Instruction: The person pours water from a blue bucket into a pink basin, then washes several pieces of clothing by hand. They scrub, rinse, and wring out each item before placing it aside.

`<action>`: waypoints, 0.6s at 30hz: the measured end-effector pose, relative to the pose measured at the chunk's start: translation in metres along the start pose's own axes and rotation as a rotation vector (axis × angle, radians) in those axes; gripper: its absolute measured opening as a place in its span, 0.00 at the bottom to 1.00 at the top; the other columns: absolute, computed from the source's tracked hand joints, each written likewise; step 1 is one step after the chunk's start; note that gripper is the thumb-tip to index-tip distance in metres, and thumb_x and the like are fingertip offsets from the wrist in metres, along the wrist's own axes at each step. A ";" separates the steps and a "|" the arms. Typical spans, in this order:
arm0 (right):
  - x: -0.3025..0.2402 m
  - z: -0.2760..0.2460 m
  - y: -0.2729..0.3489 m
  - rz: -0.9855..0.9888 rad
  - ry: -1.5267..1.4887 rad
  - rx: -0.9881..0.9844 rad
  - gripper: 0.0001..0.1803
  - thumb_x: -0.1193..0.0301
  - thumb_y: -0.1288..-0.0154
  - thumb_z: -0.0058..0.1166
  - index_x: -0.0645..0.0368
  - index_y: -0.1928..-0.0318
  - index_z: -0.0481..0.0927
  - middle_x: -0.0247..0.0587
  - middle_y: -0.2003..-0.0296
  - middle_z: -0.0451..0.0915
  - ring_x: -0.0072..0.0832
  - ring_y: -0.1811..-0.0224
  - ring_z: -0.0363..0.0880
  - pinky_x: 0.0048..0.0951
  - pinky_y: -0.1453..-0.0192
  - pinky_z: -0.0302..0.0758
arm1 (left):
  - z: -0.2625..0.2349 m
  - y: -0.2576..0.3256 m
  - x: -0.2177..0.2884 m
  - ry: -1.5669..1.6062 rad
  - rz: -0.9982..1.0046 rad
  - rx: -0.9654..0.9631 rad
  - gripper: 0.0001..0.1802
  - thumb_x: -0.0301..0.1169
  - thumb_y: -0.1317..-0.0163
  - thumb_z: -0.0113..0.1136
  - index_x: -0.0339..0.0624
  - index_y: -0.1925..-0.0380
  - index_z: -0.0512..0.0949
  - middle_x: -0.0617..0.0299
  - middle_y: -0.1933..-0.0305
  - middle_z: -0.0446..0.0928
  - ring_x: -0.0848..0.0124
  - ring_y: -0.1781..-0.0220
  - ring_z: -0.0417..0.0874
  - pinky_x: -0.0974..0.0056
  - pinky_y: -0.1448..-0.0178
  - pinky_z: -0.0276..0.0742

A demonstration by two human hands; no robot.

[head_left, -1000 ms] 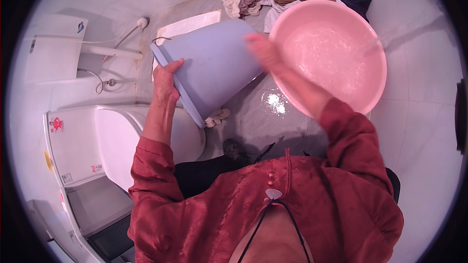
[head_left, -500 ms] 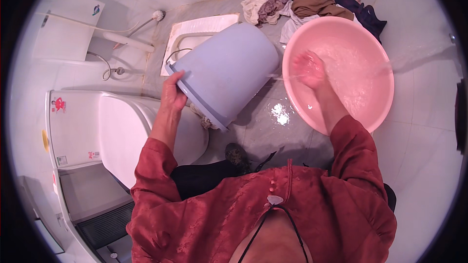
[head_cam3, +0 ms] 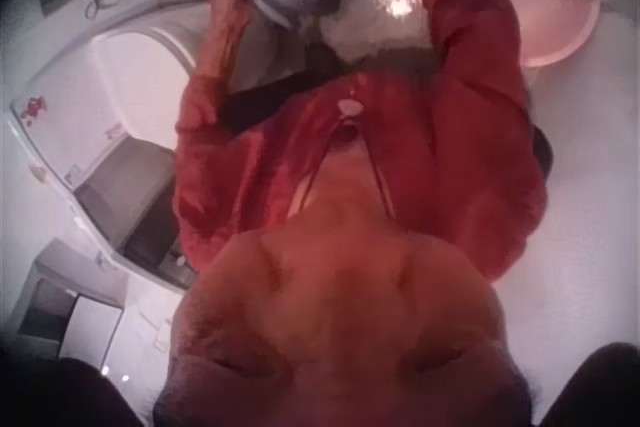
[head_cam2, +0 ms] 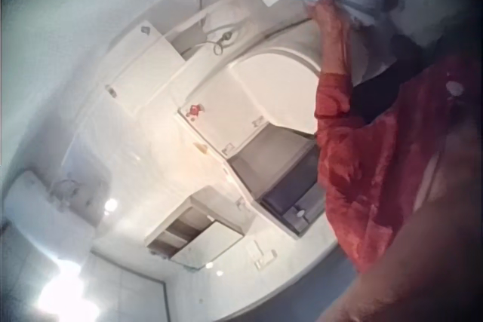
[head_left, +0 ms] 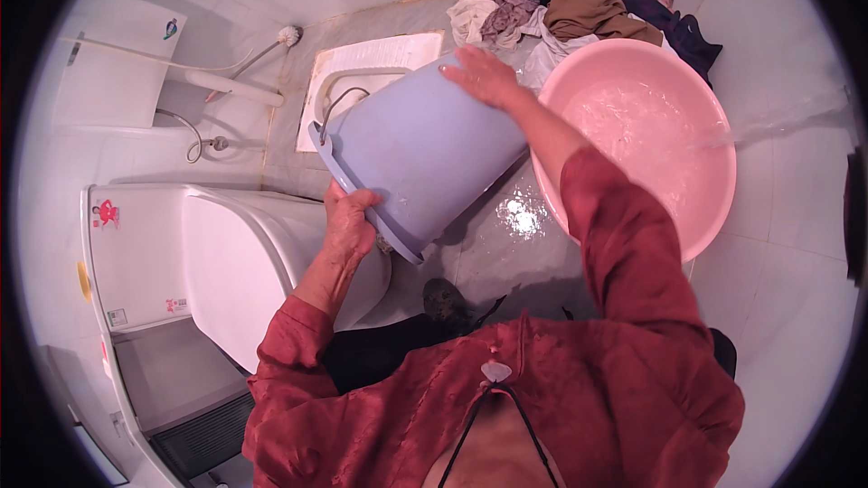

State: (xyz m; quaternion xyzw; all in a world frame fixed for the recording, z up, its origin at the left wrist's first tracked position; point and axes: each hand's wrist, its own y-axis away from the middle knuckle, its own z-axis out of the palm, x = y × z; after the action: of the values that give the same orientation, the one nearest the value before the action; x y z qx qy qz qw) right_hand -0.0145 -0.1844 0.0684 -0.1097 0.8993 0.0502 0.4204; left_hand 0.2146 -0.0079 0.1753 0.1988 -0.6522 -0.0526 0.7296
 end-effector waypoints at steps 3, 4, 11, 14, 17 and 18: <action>-0.027 0.006 -0.001 0.179 0.221 -0.007 0.40 0.39 0.36 0.38 0.61 0.38 0.66 0.49 0.36 0.64 0.36 0.29 0.55 0.53 0.28 0.45 | 0.001 0.004 -0.001 -0.020 0.019 0.016 0.32 0.12 0.59 0.46 0.35 0.47 0.67 0.53 0.52 0.75 0.58 0.49 0.77 0.56 0.45 0.76; -0.049 0.020 0.008 0.119 0.301 -0.009 0.43 0.39 0.36 0.38 0.65 0.38 0.65 0.51 0.36 0.63 0.40 0.29 0.53 0.54 0.27 0.42 | 0.001 0.002 -0.001 -0.025 0.031 0.041 0.32 0.12 0.59 0.45 0.35 0.47 0.67 0.53 0.52 0.75 0.58 0.49 0.77 0.57 0.46 0.76; -0.094 0.059 0.038 -0.166 0.194 0.065 0.41 0.41 0.35 0.37 0.67 0.38 0.65 0.54 0.37 0.64 0.41 0.30 0.57 0.47 0.26 0.44 | -0.012 0.006 -0.009 0.026 0.024 -0.005 0.32 0.11 0.59 0.45 0.35 0.47 0.67 0.53 0.52 0.75 0.58 0.51 0.78 0.58 0.48 0.77; -0.004 0.002 -0.011 0.152 0.087 -0.022 0.41 0.38 0.36 0.39 0.67 0.43 0.72 0.50 0.40 0.69 0.35 0.35 0.63 0.48 0.30 0.49 | -0.015 0.007 -0.017 -0.080 0.022 -0.024 0.32 0.11 0.59 0.46 0.35 0.48 0.68 0.53 0.52 0.75 0.58 0.52 0.79 0.57 0.48 0.78; -0.026 0.014 0.004 0.202 0.188 0.071 0.41 0.39 0.36 0.39 0.67 0.43 0.72 0.50 0.38 0.66 0.37 0.32 0.58 0.51 0.30 0.48 | -0.019 0.001 -0.014 -0.071 0.031 0.010 0.32 0.11 0.60 0.46 0.33 0.48 0.68 0.52 0.52 0.76 0.58 0.51 0.79 0.56 0.49 0.78; -0.046 0.015 0.017 0.171 0.197 -0.027 0.42 0.40 0.35 0.39 0.68 0.38 0.66 0.52 0.34 0.59 0.41 0.27 0.48 0.53 0.27 0.42 | -0.022 0.000 -0.006 -0.067 -0.003 0.000 0.29 0.12 0.58 0.50 0.31 0.49 0.69 0.51 0.52 0.76 0.59 0.53 0.80 0.57 0.49 0.78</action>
State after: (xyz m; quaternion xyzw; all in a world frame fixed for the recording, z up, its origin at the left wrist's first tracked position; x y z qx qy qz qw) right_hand 0.0212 -0.1581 0.0945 -0.0429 0.9415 0.0870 0.3227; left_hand 0.2355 -0.0007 0.1680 0.1978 -0.6761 -0.0602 0.7072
